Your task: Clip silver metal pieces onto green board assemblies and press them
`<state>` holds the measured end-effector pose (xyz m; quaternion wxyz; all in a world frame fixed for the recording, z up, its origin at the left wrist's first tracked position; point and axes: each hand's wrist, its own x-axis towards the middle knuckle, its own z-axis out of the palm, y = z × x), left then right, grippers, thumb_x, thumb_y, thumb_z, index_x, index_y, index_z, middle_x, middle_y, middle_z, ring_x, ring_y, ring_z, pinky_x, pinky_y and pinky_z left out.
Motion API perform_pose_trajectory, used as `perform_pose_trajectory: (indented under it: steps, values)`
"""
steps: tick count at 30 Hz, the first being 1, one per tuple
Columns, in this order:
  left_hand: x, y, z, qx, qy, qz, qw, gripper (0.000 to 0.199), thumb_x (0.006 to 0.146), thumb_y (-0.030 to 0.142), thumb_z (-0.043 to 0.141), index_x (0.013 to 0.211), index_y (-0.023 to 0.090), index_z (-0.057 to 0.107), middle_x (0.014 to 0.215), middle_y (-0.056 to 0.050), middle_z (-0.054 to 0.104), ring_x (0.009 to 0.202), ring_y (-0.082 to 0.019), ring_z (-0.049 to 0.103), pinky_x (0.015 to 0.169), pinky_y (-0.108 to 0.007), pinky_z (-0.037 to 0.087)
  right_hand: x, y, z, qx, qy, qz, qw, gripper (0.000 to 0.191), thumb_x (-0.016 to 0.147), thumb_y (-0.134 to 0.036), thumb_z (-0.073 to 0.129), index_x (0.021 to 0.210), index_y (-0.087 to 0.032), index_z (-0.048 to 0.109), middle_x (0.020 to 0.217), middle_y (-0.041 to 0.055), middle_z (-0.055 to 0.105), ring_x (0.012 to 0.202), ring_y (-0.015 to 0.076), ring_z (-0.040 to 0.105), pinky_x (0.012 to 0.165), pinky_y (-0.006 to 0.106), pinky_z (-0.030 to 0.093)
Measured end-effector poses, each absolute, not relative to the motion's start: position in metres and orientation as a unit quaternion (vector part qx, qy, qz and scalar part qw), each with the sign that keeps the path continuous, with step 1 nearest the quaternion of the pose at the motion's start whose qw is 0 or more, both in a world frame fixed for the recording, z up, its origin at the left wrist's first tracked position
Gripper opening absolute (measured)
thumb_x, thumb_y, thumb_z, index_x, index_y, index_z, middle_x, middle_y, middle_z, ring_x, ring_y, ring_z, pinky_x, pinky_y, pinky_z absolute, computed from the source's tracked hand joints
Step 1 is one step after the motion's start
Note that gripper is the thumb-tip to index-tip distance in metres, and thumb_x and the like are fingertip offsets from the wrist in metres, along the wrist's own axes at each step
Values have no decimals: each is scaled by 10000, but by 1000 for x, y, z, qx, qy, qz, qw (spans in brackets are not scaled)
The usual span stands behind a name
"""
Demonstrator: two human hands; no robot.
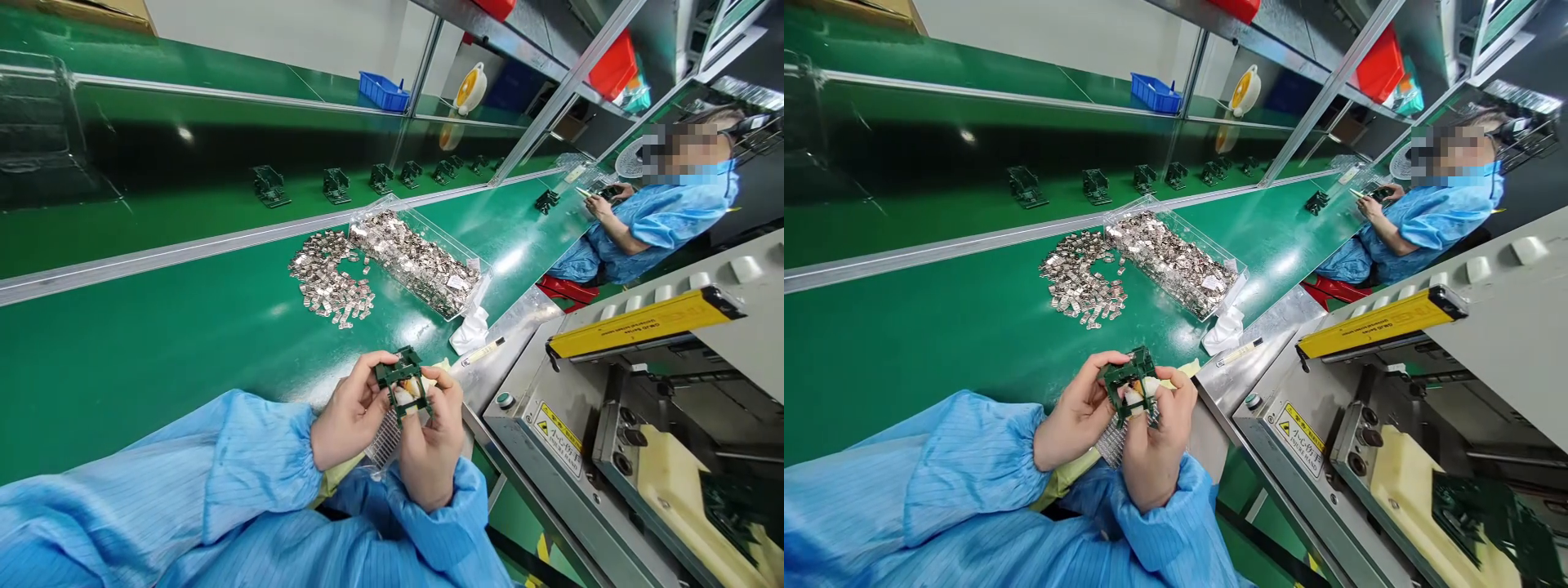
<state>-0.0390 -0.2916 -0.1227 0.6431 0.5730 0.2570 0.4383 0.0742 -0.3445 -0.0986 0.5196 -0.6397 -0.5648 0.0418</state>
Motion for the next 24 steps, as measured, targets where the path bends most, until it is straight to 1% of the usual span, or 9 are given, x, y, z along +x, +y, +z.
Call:
perform_pose_trajectory:
  steps: [3,7,10,12,15,18,20,22,24]
  values:
    - [-40,-292,-125,591,259,438,626,308,980,250,491,1282,268,435,974,-20,643,801,-120,616,735,-216,511,70,-341,-101,-649,-547,53,526,81,892,-153,562,911,-214,612,1126,77,564,1085,223,543,951,403,433]
    - [-41,-293,-130,619,281,442,586,314,979,232,480,1289,272,458,832,16,610,677,-106,569,757,-234,510,66,-338,-100,-650,-500,109,561,35,871,-203,596,860,-205,629,1156,91,576,1133,238,544,946,389,446]
    - [-42,-295,-132,632,281,449,566,315,975,223,478,1288,257,470,862,2,617,666,-105,567,753,-238,511,65,-339,-102,-646,-450,162,596,65,838,-263,651,839,-197,650,1176,98,588,1138,251,553,938,382,462]
    - [-42,-297,-130,636,274,451,563,315,970,211,479,1282,252,472,902,-11,625,703,-111,592,743,-230,512,64,-341,-104,-633,-399,220,626,200,814,-316,692,971,-199,656,1196,103,593,1102,254,580,918,388,485]
    - [-44,-301,-128,638,254,449,572,305,964,187,476,1262,249,474,974,-31,638,802,-124,635,750,-222,517,61,-343,-111,-573,-330,322,678,482,780,-387,745,1190,-209,567,1159,102,619,1005,242,631,870,390,523]
    - [-45,-301,-127,631,241,441,591,285,965,203,484,1247,248,474,1010,-40,638,844,-129,639,751,-219,516,58,-342,-117,-525,-310,355,709,461,766,-375,779,1133,-222,545,1159,87,619,986,224,638,859,367,532]
    - [-46,-298,-125,625,239,423,611,277,966,231,491,1242,242,472,967,-33,631,807,-125,628,726,-219,513,61,-341,-119,-509,-313,359,717,426,782,-352,773,1111,-236,528,1161,79,620,1007,221,636,863,360,535]
    - [-47,-294,-121,616,241,402,633,278,960,257,507,1234,229,467,916,-27,620,781,-127,623,715,-224,515,71,-342,-117,-497,-338,374,706,449,807,-335,753,1175,-252,510,1182,84,626,1070,231,628,903,374,530]
    - [-48,-291,-114,603,247,378,658,302,946,287,532,1229,217,454,911,-31,619,776,-134,627,721,-238,525,86,-348,-112,-496,-400,381,670,536,828,-304,733,1299,-275,478,1307,98,587,1190,244,581,962,388,507]
